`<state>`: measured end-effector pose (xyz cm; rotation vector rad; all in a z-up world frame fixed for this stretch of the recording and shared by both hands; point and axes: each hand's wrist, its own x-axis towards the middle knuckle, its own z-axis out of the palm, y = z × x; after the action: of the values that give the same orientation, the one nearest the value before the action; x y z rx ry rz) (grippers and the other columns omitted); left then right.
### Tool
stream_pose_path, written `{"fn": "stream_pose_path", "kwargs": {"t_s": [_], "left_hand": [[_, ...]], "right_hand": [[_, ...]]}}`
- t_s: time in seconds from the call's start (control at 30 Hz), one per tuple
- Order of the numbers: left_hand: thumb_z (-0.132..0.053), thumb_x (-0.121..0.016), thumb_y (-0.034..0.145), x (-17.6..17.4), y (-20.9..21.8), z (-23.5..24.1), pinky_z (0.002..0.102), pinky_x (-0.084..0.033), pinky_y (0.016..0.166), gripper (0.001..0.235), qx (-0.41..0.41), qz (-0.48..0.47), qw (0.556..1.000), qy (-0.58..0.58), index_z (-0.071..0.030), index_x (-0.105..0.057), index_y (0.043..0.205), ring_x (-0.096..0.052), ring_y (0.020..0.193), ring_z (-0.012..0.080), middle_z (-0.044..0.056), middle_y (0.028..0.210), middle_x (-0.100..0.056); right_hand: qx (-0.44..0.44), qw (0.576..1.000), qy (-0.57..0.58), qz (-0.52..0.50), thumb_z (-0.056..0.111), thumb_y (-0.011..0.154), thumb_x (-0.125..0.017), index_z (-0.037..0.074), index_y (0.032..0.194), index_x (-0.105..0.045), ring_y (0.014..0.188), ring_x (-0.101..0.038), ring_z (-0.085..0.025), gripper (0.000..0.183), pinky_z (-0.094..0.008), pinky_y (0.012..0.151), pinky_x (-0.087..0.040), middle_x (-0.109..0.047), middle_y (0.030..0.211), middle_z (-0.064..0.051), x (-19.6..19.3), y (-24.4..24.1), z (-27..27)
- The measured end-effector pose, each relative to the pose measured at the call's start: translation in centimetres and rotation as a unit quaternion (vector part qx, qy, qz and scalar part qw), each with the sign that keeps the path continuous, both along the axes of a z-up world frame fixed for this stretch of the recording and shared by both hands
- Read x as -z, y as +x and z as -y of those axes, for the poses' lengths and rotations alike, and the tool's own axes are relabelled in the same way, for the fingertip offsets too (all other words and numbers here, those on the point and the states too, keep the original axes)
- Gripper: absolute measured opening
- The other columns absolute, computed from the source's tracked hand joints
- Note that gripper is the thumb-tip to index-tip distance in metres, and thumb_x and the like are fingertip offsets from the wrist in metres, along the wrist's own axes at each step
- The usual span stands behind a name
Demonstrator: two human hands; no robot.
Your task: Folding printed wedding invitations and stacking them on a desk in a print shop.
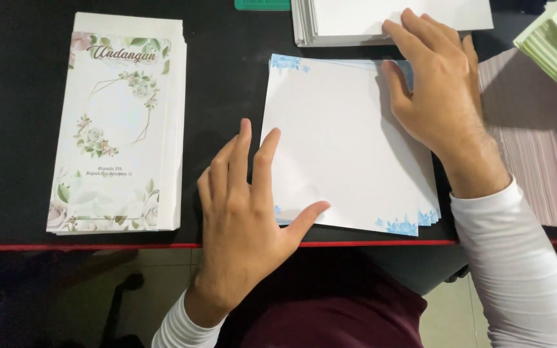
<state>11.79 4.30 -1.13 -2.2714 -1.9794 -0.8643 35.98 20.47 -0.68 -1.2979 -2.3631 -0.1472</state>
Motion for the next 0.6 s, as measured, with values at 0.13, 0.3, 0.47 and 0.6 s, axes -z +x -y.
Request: {"fn": "stream_pose_path", "kwargs": {"t_s": [0.13, 0.3, 0.47, 0.6], "left_hand": [[-0.059, -0.075, 0.086, 0.2, -0.1, -0.1, 0.052, -0.042, 0.101, 0.079, 0.006, 0.011, 1.000, -0.005, -0.009, -0.052, 0.144, -0.052, 0.134, 0.0336, 0.018, 0.149, -0.057], [-0.034, -0.088, 0.086, 0.7, -0.4, 0.3, 0.047, -0.046, 0.106, 0.065, 0.020, 0.116, 0.993, 0.022, -0.012, -0.055, 0.138, -0.067, 0.122, 0.0254, 0.014, 0.149, -0.059], [-0.001, -0.082, 0.092, 0.7, -1.0, 0.4, 0.037, -0.058, 0.099, 0.046, 0.036, 0.248, 0.965, 0.081, -0.002, -0.056, 0.129, -0.066, 0.126, 0.0331, 0.019, 0.136, -0.063], [-0.001, -0.084, 0.088, 0.4, -1.2, 1.0, 0.027, -0.062, 0.079, 0.047, -0.017, 0.308, 0.948, 0.077, -0.004, -0.057, 0.127, -0.069, 0.092, 0.0206, 0.010, 0.129, -0.066]], "right_hand": [[0.014, 0.999, 0.037, -0.011, -0.006, 0.093, -0.079, 0.003, 0.136, -0.073, 0.119, -0.058, -0.041, 0.045, -0.077, 0.099, -0.033, -0.071, 0.133, -0.018, 0.8, 1.1, -1.1], [-0.011, 0.989, 0.143, -0.034, 0.000, 0.092, -0.095, 0.000, 0.119, -0.086, 0.109, -0.071, -0.031, 0.028, -0.040, 0.094, -0.052, -0.080, 0.116, -0.014, 1.7, 2.4, -2.6], [0.008, 0.982, 0.187, -0.001, -0.002, 0.104, -0.092, 0.015, 0.104, -0.085, 0.088, -0.066, -0.022, 0.019, -0.037, 0.076, -0.046, -0.073, 0.095, 0.002, 1.9, 3.2, -2.9], [0.017, 0.980, 0.198, 0.026, 0.012, 0.112, -0.096, 0.007, 0.108, -0.079, 0.114, -0.063, -0.034, 0.018, -0.045, 0.099, -0.044, -0.074, 0.120, -0.010, 3.6, 4.3, -3.7]]}}
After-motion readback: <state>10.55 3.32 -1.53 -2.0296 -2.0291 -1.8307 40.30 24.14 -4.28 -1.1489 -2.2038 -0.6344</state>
